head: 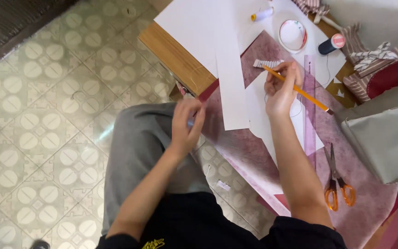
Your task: Tracing and drawing leatherwork patterns on paper using a pencil and ruler
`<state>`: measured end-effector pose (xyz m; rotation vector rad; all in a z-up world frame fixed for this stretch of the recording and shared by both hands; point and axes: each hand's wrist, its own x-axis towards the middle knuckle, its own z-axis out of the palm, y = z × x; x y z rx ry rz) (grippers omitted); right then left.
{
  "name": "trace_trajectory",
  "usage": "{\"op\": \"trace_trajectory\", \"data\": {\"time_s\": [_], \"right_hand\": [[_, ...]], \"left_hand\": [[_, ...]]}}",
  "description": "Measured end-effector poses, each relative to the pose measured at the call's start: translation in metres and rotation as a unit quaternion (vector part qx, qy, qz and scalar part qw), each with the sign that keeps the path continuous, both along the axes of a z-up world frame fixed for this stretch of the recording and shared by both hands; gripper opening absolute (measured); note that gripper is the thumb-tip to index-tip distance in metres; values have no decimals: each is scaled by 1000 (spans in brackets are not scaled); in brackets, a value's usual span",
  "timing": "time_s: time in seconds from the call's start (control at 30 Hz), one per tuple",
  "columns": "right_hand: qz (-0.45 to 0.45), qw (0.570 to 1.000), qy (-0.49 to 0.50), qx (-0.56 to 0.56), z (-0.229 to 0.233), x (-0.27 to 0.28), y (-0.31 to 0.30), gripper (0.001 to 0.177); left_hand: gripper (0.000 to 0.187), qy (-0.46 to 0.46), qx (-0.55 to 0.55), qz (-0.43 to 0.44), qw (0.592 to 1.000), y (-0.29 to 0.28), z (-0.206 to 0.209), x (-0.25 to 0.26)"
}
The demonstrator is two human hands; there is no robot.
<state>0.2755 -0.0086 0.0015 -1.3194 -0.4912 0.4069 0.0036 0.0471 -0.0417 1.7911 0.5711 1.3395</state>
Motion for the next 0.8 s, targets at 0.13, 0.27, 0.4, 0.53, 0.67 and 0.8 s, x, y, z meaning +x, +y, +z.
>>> {"op": "trace_trajectory", "data": {"time_s": [0.13,0.27,0.4,0.53,0.67,0.8], "right_hand": [[18,999,-2,-37,-7,7,0,47],[53,998,-8,-37,-6,7,5,48],[65,997,-37,-34,-1,4,2,53],[80,993,-82,-33,-16,5,-2,58],[103,983,-153,4,-18,-1,-4,40],[133,962,-235,36,8,-6,-23,20]], "left_hand": [[26,91,23,-50,994,17,40,33],[47,132,5,-73,989,0,15,38],[57,154,-24,-76,985,-10,2,32],[53,147,-3,-71,987,-8,-1,31],[46,196,29,-61,978,-8,-9,31],[47,204,34,-62,976,-9,-12,32]]}}
